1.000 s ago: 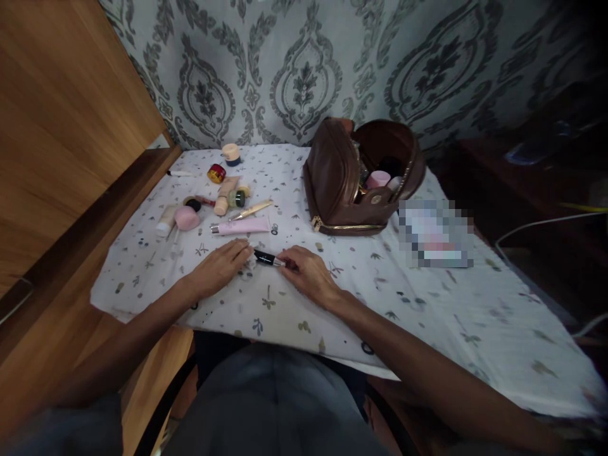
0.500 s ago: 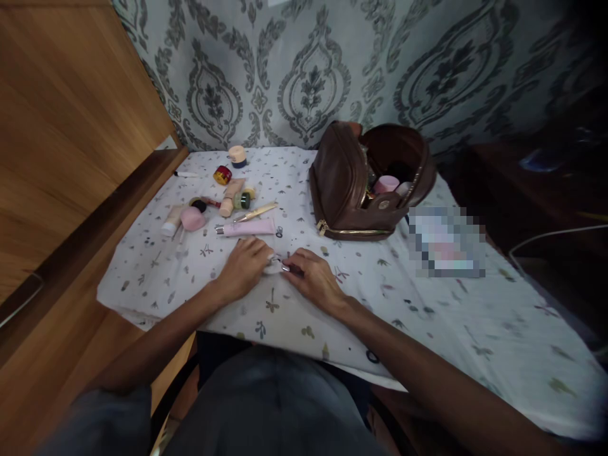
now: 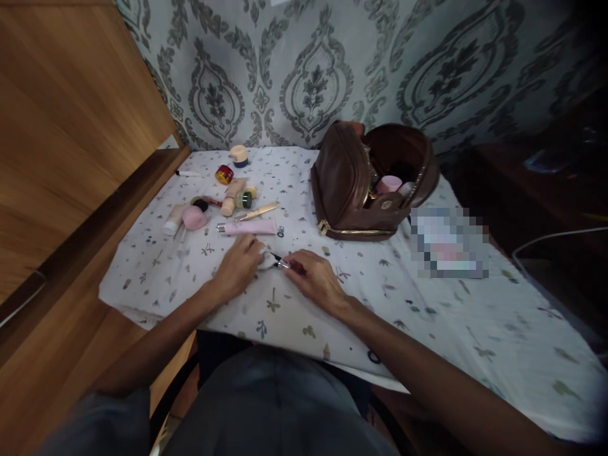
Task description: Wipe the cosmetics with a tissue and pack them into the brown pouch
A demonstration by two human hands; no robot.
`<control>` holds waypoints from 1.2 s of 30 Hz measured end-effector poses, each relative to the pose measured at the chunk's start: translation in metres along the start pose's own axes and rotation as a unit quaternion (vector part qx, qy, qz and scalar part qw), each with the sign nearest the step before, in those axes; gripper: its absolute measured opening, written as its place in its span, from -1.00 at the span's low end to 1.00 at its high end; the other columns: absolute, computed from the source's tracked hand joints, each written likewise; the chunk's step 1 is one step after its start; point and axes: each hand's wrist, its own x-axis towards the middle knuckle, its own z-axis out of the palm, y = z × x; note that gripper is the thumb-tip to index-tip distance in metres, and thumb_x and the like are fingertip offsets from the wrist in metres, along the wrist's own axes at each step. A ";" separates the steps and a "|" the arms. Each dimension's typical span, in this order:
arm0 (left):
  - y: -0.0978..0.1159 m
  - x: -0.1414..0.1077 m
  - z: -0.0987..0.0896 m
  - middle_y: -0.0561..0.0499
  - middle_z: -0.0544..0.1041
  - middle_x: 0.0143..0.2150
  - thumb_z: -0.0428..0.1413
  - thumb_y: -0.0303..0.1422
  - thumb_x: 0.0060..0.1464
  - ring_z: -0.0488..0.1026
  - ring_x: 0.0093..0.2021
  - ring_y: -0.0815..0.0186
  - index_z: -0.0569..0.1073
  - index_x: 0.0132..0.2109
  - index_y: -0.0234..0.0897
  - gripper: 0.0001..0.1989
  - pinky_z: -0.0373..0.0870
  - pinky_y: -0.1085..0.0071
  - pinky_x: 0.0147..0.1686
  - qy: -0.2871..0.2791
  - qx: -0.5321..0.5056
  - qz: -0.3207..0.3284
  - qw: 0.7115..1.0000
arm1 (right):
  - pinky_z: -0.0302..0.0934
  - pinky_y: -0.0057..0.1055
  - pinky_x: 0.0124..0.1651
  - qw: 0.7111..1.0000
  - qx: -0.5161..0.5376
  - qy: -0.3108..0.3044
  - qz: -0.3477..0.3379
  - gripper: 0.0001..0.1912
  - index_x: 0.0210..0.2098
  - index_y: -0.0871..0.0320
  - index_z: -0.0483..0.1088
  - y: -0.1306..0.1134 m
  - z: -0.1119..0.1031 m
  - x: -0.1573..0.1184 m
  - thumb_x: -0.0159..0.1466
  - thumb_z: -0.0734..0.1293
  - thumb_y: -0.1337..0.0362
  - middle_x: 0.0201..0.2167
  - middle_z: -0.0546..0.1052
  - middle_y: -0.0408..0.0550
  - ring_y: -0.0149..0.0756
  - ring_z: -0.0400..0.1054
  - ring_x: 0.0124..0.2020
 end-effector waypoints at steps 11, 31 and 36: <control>-0.024 -0.005 -0.003 -0.11 0.41 -0.15 -0.07 -0.49 0.26 0.36 -0.11 0.17 0.45 -0.13 -0.27 -0.80 0.41 0.21 -0.09 0.007 -0.009 -0.027 1.000 | 0.21 -0.38 -0.24 1.000 -0.015 -0.014 -0.015 -0.89 -0.24 0.14 0.47 0.002 -0.001 0.000 0.31 0.28 0.32 -0.38 0.48 -0.07 -0.29 0.34 -0.34; 0.004 -0.009 0.001 -0.15 0.45 -0.09 -0.07 -0.49 0.30 0.38 -0.10 0.15 0.41 0.04 -0.31 -0.76 0.43 0.23 -0.11 0.009 0.064 0.071 0.995 | 0.07 -0.49 -0.48 0.987 0.124 -0.071 0.067 -0.70 -0.08 0.16 0.46 -0.003 -0.014 0.003 0.38 0.16 0.20 -0.55 0.50 -0.18 -0.42 0.21 -0.61; -0.035 -0.008 -0.002 -0.11 0.43 -0.11 -0.06 -0.47 0.28 0.37 -0.07 0.16 0.44 -0.03 -0.26 -0.77 0.42 0.21 -0.07 -0.007 0.015 -0.010 1.000 | 0.08 -0.47 -0.45 0.985 0.124 -0.080 0.086 -0.69 -0.14 0.17 0.48 -0.005 -0.018 0.006 0.38 0.15 0.18 -0.53 0.49 -0.16 -0.41 0.22 -0.58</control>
